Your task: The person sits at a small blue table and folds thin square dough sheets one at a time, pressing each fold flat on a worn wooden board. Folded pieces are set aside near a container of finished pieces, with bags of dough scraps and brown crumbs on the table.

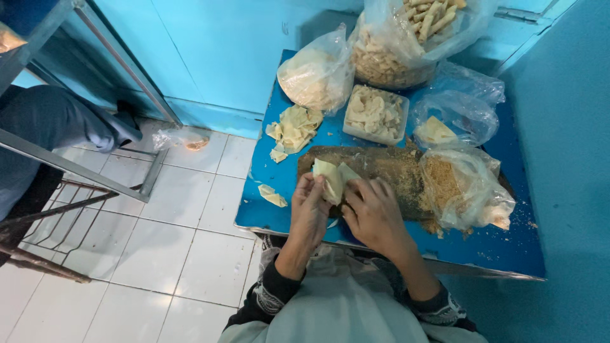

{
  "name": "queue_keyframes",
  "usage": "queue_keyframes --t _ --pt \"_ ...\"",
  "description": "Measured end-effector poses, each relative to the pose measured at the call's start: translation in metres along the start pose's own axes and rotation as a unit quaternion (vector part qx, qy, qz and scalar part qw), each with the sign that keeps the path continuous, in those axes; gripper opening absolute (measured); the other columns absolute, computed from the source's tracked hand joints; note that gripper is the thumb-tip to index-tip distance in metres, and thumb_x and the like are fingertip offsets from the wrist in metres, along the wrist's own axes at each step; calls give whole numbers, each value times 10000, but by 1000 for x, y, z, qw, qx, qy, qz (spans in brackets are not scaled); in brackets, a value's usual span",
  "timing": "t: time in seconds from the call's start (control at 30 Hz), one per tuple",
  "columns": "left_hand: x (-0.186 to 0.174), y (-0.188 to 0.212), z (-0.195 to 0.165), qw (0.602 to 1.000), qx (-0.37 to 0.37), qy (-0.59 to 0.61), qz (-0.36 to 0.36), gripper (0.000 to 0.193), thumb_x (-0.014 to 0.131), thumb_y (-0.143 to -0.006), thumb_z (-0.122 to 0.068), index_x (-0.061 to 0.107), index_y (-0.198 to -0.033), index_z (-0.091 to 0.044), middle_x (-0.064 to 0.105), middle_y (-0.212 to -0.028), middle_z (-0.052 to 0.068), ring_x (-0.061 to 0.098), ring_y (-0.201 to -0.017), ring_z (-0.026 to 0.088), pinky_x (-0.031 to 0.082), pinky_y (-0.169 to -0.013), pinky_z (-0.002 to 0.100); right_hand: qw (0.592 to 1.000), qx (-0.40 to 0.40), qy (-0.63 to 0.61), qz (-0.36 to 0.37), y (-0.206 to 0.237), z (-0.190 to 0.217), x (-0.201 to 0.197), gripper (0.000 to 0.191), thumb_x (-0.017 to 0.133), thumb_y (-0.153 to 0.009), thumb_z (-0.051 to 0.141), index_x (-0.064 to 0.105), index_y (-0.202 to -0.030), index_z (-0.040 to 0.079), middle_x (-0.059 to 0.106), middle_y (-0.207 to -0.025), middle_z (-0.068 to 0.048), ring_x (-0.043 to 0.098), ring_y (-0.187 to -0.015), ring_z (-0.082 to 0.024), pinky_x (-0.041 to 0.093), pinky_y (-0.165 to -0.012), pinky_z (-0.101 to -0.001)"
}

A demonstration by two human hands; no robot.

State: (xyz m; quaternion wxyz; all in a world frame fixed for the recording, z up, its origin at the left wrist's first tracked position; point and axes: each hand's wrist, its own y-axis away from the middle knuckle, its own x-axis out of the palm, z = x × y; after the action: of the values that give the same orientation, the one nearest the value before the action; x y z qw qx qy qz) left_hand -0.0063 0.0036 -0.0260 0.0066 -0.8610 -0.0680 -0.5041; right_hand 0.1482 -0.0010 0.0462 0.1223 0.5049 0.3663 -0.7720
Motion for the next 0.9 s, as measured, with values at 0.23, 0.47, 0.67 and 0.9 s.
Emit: queue_keyframes --t 0.23,0.47,0.67,0.9 --pt "2 1 -1 999 -24 -24 -22 92 628 -1024 -149 603 -1065 -71 684 -1049 34 679 -960 147 576 -863 356 990 54 -131 16 6 -21 -28 272 752 -863 188 773 -1113 83 706 -1188 -96 655 -1092 -283 501 -947 -435" --pt "8 8 3 998 -2 -56 -16 178 686 -996 -84 723 -1141 14 739 -1047 89 692 -896 148 552 -781 324 927 215 -305 -49 -6 -5 0 389 877 -738 134 718 -1080 38 740 -908 -61 737 -819 -134 592 -710 -270" --pt "7 16 1 992 -1 -127 -6 169 698 -989 -96 750 -1084 34 753 -945 66 694 -803 113 557 -678 280 851 303 -427 -38 -2 -34 38 114 763 -948 81 770 -1040 14 731 -874 -67 648 -779 -111 527 -685 -277" --pt "8 9 4 956 77 -283 -7 163 764 -967 -43 732 -1084 65 737 -921 73 643 -783 89 521 -654 252 766 287 -571 -74 16 -62 58 107 709 -946 11 717 -1044 -31 744 -957 -57 705 -868 -102 595 -772 -272"
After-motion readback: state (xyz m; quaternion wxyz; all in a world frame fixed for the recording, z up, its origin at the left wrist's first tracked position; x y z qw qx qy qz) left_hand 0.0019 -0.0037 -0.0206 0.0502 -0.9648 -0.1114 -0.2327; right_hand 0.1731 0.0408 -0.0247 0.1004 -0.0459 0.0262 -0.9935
